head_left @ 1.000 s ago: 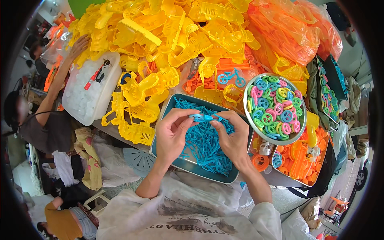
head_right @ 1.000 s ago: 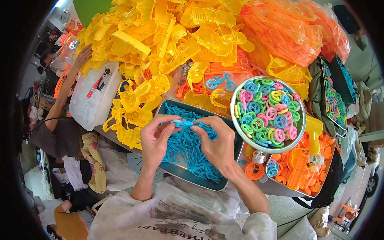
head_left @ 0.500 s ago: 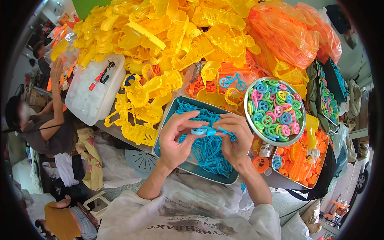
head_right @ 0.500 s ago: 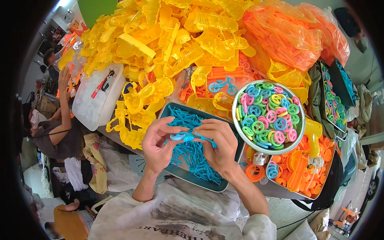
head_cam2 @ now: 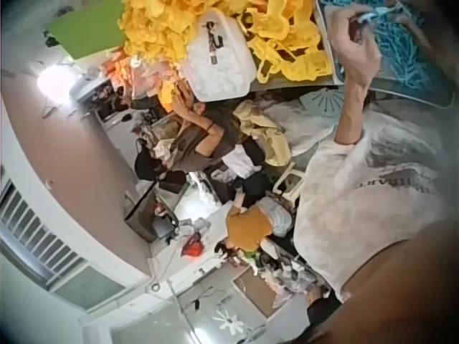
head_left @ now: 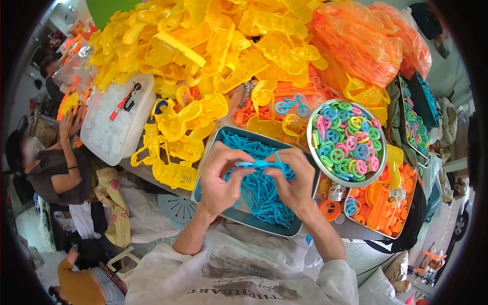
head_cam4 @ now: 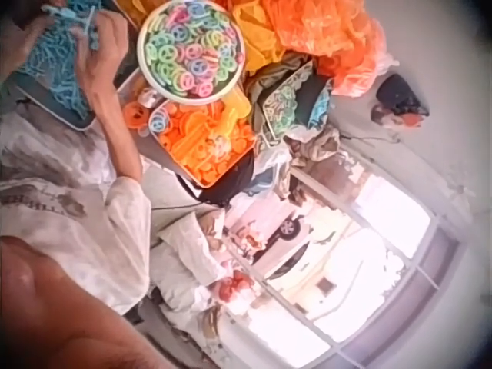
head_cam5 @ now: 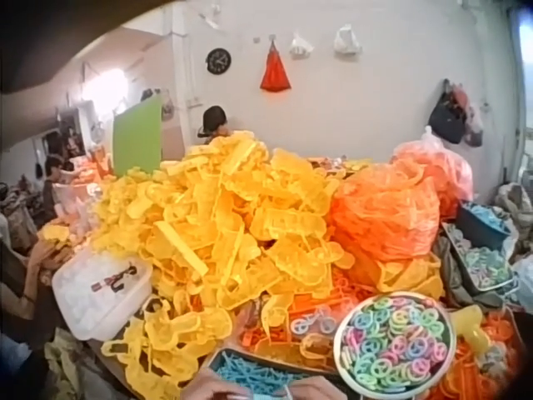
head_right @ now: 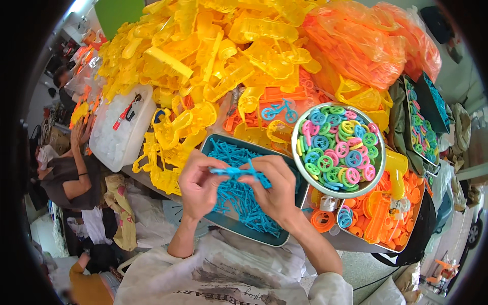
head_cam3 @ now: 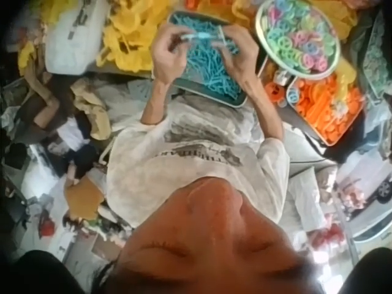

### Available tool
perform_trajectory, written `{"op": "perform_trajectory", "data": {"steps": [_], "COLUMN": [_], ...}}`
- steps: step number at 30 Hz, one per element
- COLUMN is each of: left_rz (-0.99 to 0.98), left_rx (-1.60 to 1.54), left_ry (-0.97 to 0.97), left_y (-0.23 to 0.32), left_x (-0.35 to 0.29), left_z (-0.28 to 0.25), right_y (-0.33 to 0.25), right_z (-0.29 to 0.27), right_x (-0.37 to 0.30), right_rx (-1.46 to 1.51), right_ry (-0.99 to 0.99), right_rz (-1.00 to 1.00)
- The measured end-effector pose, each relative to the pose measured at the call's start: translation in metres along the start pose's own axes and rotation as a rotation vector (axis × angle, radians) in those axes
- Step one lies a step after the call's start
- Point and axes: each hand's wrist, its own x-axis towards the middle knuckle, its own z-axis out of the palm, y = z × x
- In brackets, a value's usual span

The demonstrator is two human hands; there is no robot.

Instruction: Assembling colorful plastic rings onto blue plastic hooks at a workbench in a factory setting.

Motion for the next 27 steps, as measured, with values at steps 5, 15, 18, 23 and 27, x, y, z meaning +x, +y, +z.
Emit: {"op": "perform_trajectory", "data": {"steps": [5, 15, 18, 23, 27], "left_rz": [-0.249, 0.212, 0.167, -0.199, -0.124], "left_rx": [-0.236, 0.753, 0.562, 0.544, 0.762], "left_ry": [0.130, -0.076, -0.008, -0.325, -0.424], "left_y": [0.013, -0.050, -0.020, -0.017, -0.023], "left_x": [0.054, 0.126, 0.111, 0.033, 0.004], "left_z": [0.001, 0.034, 0.020, -0.025, -0.022], "right_y": [-0.001, -0.001, -0.005, -0.008, -0.010], "right_z": [0.010, 0.010, 0.004, 0.003, 0.004], "right_x": [-0.003, -0.001, 0.001, -0.003, -0.004], "right_rx": [0.144, 0.017, 0.087, 0.211, 0.218], "right_ry": [-0.177, -0.175, -0.048, 0.016, -0.002], "right_rz": [0.429, 0.344, 0.453, 0.430, 0.409]}}
